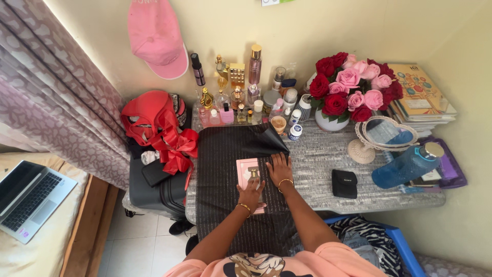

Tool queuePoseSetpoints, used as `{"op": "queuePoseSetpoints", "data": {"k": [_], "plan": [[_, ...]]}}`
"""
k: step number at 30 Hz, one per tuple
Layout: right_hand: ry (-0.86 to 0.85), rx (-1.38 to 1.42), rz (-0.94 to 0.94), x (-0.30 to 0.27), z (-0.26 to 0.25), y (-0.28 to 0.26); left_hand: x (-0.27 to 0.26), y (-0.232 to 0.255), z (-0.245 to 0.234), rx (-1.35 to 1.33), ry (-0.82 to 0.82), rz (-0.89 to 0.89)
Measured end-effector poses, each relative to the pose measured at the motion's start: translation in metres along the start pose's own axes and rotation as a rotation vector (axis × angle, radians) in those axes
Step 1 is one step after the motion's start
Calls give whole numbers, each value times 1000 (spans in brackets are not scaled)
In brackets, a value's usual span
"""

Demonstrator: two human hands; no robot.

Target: The person places a pink gift box on a dark patterned wrapping sheet, then folds the sheet around the box by hand, creating neat creases and tucking the edges to enclose the item. The person smooths the wrapped package and adjusts the folds to complete the wrapping.

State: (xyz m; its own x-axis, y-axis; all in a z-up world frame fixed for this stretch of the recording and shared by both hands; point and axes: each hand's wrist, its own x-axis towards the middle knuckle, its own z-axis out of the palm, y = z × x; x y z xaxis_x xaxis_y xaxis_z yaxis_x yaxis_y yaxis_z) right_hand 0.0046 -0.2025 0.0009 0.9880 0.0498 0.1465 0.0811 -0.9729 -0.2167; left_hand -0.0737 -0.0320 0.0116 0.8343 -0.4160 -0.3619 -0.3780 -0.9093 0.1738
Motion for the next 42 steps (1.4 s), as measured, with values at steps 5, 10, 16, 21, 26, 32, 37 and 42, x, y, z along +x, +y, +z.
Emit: {"op": "queuePoseSetpoints", "data": {"k": [5, 10, 16, 21, 26, 32, 37, 42], "plan": [[64, 36, -24, 11, -1, 2, -2, -2, 1, -1, 8, 7], [28, -62, -84, 29, -7, 11, -3, 1, -4, -2, -5, 5], [88, -64, -234, 31, -5, 6, -5, 1, -7, 26, -24, 4], [50, 78, -260, 32, -6, 10, -2, 0, -6, 20, -43, 7], [101, 106, 63, 50, -6, 13, -3, 0, -4, 17, -24, 11], [320, 52, 138, 94, -17, 23, -5, 0, -8, 31, -38, 12], [238, -11, 253, 121, -28, 36, -5, 0, -12, 43, -65, 14], [344, 287, 254, 75, -25, 42, -5, 1, -11, 24, -75, 13]]}}
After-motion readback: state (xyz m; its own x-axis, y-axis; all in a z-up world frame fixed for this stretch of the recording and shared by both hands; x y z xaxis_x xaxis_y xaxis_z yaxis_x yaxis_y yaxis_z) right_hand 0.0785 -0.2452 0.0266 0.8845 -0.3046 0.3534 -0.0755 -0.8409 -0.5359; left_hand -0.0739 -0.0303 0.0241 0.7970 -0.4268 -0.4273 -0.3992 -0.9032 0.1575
